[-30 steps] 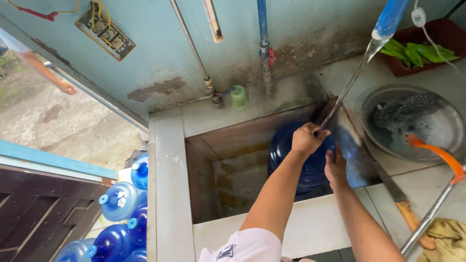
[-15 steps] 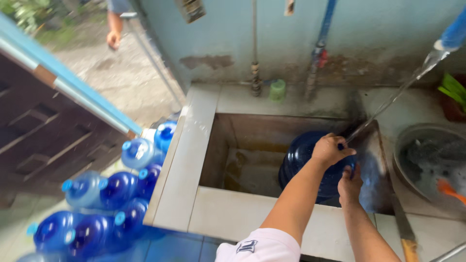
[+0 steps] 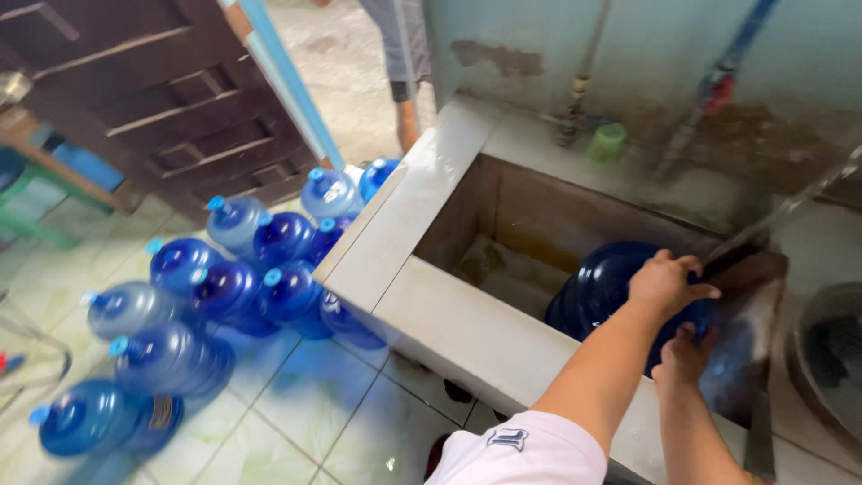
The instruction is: The person cleans a large blue water jug in a sink. They scrub the exterior with a steel wool pad, then use a long-handled brush to scrub the interior. The jug is rinsed thoroughly with running water from a tap before being placed back on the floor.
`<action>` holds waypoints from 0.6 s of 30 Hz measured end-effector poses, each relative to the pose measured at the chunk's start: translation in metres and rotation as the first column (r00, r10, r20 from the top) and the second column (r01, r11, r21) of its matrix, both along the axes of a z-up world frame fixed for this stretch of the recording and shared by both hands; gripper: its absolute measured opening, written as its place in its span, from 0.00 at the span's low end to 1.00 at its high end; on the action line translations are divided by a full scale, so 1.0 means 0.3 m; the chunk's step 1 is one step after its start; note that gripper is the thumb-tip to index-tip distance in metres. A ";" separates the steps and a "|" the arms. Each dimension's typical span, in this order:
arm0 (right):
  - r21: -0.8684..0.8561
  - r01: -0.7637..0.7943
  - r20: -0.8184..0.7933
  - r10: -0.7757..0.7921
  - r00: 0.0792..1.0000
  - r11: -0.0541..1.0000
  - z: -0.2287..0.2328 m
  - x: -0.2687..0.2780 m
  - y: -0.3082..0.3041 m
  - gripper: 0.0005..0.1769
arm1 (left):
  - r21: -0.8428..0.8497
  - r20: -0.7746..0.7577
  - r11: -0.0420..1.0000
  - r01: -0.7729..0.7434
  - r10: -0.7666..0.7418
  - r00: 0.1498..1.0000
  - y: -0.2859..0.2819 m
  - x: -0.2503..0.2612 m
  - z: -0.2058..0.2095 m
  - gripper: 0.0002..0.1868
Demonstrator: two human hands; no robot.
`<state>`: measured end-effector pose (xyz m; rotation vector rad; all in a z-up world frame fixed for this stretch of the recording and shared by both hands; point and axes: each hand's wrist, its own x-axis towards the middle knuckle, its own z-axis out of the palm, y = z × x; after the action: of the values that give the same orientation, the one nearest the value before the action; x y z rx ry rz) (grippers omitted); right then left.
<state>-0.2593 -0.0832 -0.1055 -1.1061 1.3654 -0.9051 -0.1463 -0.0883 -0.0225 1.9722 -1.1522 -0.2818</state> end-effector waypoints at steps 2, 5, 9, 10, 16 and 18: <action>0.079 -0.027 0.018 0.026 1.000 0.996 0.018 -0.016 -0.010 0.39 | -0.009 -0.017 0.999 -0.032 0.032 0.999 -0.020 -0.007 -0.008 0.33; 0.110 -0.075 0.034 0.071 0.997 0.991 0.069 -0.023 -0.026 0.41 | -0.015 -0.028 0.998 -0.069 0.068 0.997 -0.064 0.000 -0.006 0.36; 0.153 -0.110 -0.005 0.112 0.994 0.982 0.135 -0.019 0.002 0.41 | 0.034 -0.054 0.997 -0.069 0.071 0.996 -0.075 0.010 -0.010 0.39; 0.150 -0.105 -0.016 0.108 0.994 0.983 0.144 -0.029 0.004 0.41 | 0.044 -0.059 0.997 -0.058 0.061 0.996 -0.081 -0.001 -0.017 0.40; 0.161 -0.127 -0.067 0.139 0.988 0.979 0.175 -0.041 0.007 0.41 | 0.047 -0.028 0.996 -0.075 0.077 0.997 -0.099 -0.016 -0.034 0.40; 0.166 -0.138 -0.079 0.153 0.985 0.976 0.179 -0.035 0.005 0.40 | 0.042 -0.009 0.996 -0.078 0.079 0.997 -0.098 -0.015 -0.024 0.39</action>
<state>-0.2697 -0.0816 -0.0520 -1.1190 1.3867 -0.6340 -0.1509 -0.1177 -0.0297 2.0446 -1.0672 -0.2760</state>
